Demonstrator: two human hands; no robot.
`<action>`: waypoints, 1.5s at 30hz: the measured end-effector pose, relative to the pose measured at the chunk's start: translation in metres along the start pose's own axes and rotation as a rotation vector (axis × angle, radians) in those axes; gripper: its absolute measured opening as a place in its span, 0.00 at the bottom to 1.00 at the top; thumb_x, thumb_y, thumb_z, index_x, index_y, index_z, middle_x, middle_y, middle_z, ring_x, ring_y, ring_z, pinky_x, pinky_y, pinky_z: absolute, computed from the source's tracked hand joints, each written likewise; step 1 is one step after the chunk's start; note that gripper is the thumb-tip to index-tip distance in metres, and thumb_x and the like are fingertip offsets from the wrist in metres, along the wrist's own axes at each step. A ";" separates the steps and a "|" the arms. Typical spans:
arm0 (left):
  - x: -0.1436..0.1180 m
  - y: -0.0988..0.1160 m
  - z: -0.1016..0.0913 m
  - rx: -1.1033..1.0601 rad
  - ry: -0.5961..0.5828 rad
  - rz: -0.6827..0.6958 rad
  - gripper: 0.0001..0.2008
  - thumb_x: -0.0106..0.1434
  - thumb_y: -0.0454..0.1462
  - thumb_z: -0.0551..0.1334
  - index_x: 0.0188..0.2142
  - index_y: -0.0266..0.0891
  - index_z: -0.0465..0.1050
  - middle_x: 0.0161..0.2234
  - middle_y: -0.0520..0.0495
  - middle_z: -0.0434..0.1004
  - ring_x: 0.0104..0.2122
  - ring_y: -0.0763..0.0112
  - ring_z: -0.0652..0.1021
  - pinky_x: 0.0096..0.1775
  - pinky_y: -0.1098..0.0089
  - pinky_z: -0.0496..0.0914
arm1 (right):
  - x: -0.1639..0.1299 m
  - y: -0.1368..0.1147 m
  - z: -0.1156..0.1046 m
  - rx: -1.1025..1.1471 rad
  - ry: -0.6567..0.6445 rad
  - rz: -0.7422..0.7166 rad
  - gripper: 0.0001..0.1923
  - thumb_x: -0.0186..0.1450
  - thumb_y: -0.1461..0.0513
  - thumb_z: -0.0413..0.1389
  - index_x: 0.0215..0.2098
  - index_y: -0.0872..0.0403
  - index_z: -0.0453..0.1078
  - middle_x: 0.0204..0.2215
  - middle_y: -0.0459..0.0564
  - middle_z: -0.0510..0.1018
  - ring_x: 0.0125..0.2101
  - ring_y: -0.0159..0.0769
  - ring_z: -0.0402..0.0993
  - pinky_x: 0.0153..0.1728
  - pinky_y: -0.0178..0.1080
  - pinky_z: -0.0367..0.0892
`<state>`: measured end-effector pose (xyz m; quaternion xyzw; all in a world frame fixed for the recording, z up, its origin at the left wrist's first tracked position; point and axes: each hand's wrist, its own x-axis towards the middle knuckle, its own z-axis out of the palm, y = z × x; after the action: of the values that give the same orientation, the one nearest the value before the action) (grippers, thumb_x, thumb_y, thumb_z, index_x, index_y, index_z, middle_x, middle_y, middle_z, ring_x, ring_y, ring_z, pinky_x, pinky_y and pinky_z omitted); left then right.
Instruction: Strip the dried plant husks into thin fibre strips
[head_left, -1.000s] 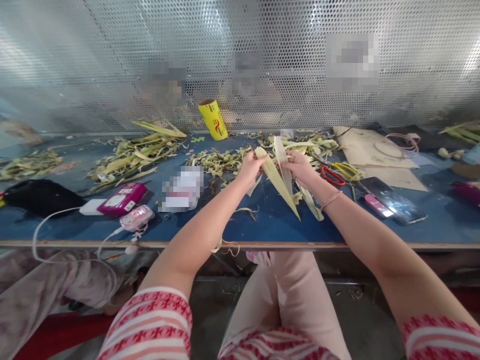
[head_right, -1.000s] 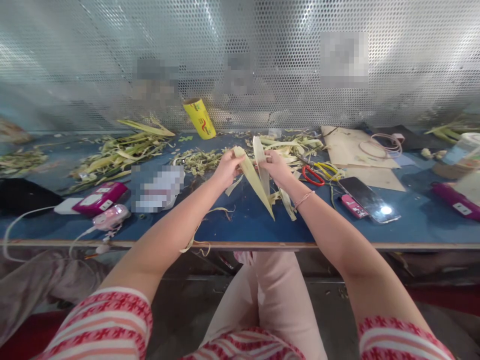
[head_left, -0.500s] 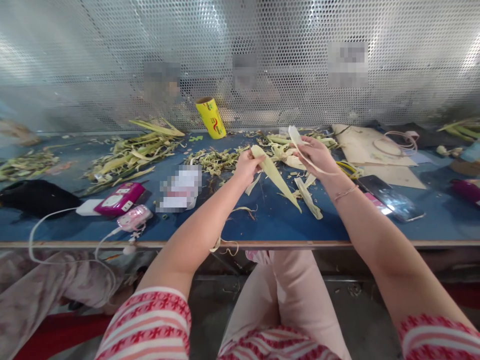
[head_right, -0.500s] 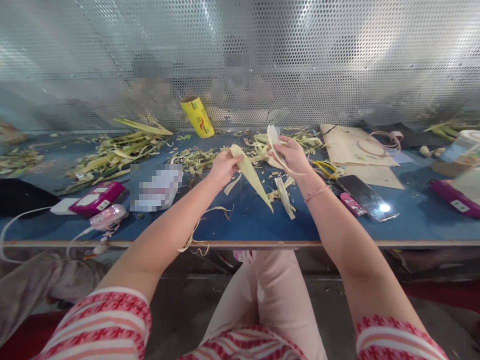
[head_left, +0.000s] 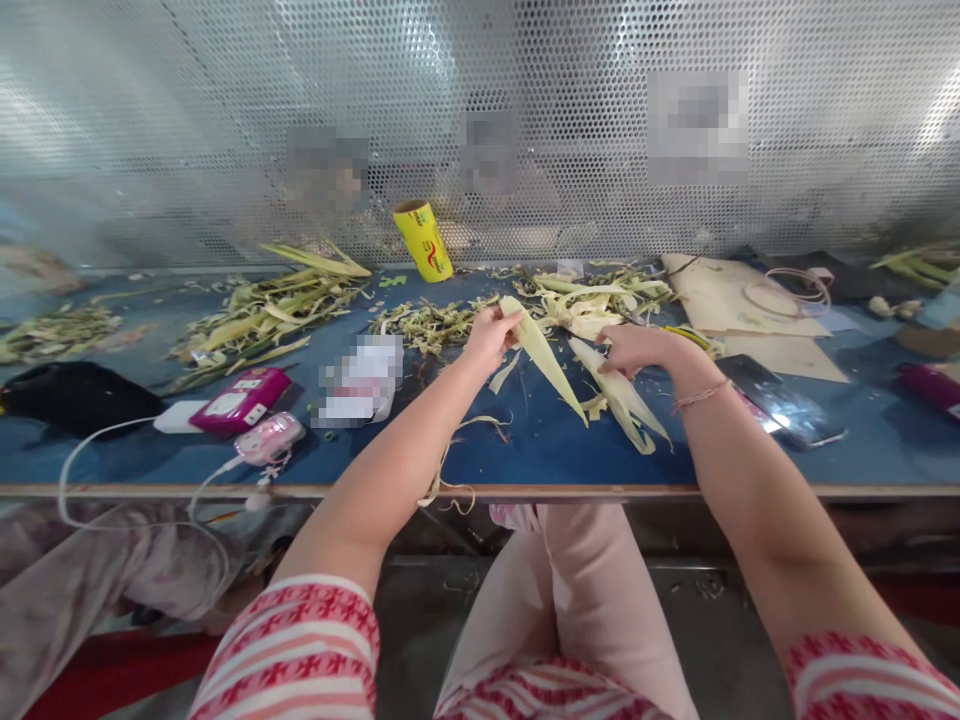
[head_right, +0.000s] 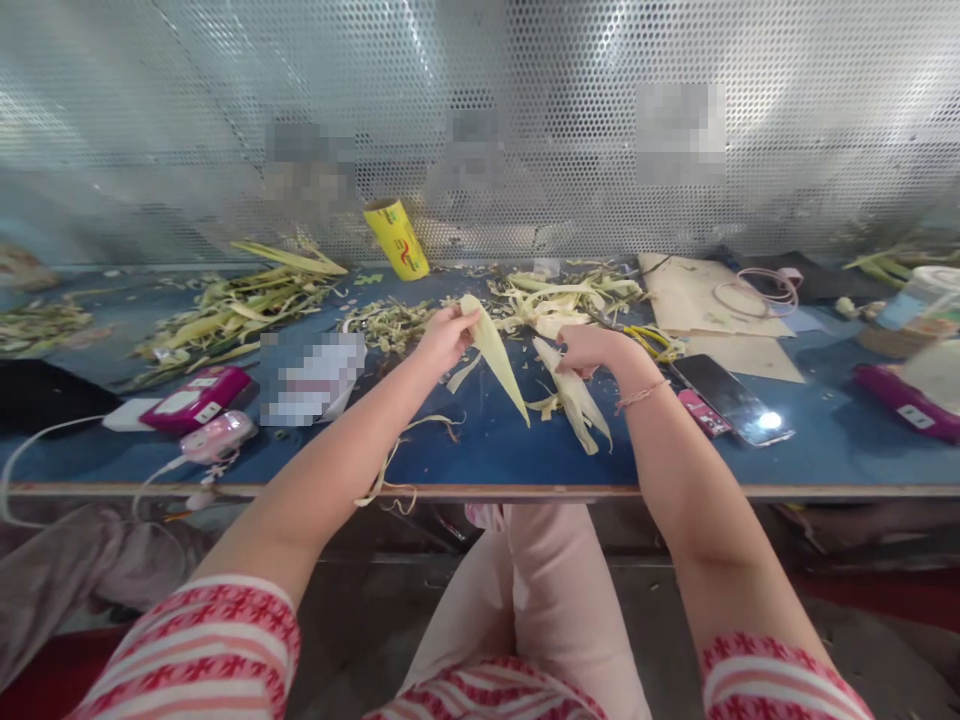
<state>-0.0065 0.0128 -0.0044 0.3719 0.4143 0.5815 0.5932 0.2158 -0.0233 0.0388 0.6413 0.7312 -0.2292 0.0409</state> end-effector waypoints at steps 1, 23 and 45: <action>-0.002 0.000 0.002 0.009 -0.011 -0.010 0.06 0.60 0.26 0.63 0.30 0.34 0.70 0.24 0.52 0.74 0.25 0.76 0.75 0.34 0.71 0.72 | -0.002 0.000 -0.001 -0.036 0.021 0.004 0.30 0.60 0.60 0.62 0.59 0.62 0.66 0.29 0.56 0.82 0.29 0.45 0.80 0.31 0.41 0.72; -0.023 0.000 0.015 0.086 -0.147 -0.002 0.07 0.58 0.28 0.65 0.28 0.36 0.68 0.21 0.57 0.69 0.21 0.80 0.71 0.29 0.75 0.68 | 0.022 -0.039 0.036 1.082 0.247 -0.394 0.07 0.60 0.70 0.60 0.30 0.54 0.67 0.24 0.41 0.73 0.24 0.27 0.73 0.25 0.31 0.72; -0.014 -0.008 0.009 0.412 -0.148 0.195 0.05 0.59 0.34 0.64 0.28 0.37 0.78 0.23 0.52 0.76 0.27 0.72 0.73 0.36 0.72 0.66 | 0.024 -0.047 0.040 1.225 0.250 -0.330 0.07 0.54 0.66 0.59 0.23 0.52 0.65 0.21 0.43 0.74 0.24 0.29 0.72 0.25 0.31 0.71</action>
<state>0.0051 -0.0010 -0.0080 0.5650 0.4418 0.5102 0.4746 0.1579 -0.0204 0.0082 0.4496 0.5562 -0.5316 -0.4538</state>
